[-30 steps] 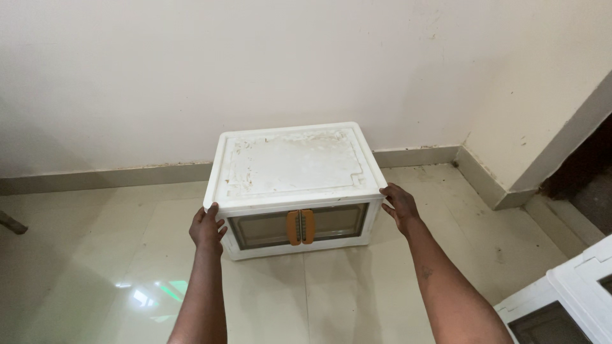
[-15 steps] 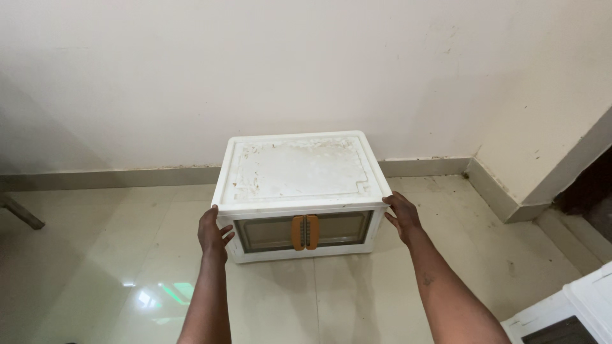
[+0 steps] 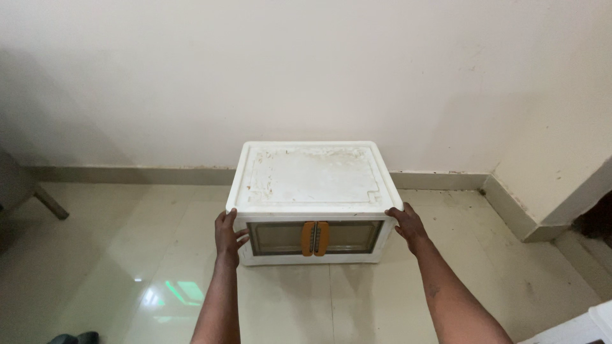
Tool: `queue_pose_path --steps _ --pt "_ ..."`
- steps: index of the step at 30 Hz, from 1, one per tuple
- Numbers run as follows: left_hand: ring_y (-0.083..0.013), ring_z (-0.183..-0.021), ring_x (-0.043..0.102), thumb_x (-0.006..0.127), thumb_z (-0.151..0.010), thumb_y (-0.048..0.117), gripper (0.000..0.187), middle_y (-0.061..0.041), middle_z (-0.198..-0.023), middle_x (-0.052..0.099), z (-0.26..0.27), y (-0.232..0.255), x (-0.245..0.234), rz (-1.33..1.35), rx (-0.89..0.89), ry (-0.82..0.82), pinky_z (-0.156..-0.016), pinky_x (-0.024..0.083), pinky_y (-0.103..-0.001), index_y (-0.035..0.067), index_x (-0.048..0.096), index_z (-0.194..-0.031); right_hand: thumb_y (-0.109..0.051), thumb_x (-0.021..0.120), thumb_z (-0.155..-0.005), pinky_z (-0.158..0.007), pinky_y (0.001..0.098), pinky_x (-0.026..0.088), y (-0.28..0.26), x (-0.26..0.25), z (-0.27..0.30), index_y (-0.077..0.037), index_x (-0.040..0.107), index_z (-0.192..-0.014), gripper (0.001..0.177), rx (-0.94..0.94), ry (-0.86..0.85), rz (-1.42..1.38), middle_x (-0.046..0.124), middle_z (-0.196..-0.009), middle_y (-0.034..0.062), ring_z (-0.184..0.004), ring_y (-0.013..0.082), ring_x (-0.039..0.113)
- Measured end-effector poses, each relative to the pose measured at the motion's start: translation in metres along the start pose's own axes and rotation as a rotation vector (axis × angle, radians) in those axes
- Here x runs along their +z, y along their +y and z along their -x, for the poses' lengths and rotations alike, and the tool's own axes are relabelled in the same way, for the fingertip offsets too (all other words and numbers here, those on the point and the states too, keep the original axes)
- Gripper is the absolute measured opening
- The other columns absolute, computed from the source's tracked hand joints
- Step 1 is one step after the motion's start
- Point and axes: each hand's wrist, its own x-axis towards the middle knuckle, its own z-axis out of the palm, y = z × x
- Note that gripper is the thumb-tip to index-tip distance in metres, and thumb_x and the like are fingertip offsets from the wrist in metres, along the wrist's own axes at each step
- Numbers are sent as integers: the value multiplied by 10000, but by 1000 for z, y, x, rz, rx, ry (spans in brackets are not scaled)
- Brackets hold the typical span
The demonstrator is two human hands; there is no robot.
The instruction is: The person removes the top white plastic storage box from a stack, places it on the floor, and disassembles it by removing the lid, a white frame, and the front panel. The person then folds the side panels inward to collapse the box.
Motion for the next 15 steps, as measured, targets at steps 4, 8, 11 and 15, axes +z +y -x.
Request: queue_pose_path --steps 4,8,11,15 --pt "-254 -953 618 610 -897 515 810 -93 -1467 500 2 -4 -5 43 -6 24 -770 516 -390 192 313 -1577 -313 666 -826 -1126 429 382 10 2 3 -100 543 -1404 628 -40 -75 -90 562 -1414 95 -1345 236 486" --pt "-240 -970 623 604 -901 499 813 -59 -1468 489 3 8 -10 59 2 36 -798 512 -392 218 268 -1586 -267 709 -815 -1144 427 397 4 16 1 -164 404 -1501 757 -18 -25 -201 508 -1450 41 -1357 211 465" --pt "-226 -998 638 606 -911 462 782 -65 -1447 497 1 10 -17 80 17 65 -822 513 -393 228 288 -1586 -241 656 -828 -1116 415 415 3 25 1 -104 526 -1498 696 -52 -79 -185 556 -1425 77 -1321 220 502" --pt "-231 -992 652 608 -905 382 661 -59 -1395 550 -1 11 -21 107 55 95 -793 507 -384 175 420 -1504 -176 641 -846 -1049 379 486 4 37 -6 -103 557 -1455 619 -42 -56 -269 603 -1338 50 -1232 185 562"
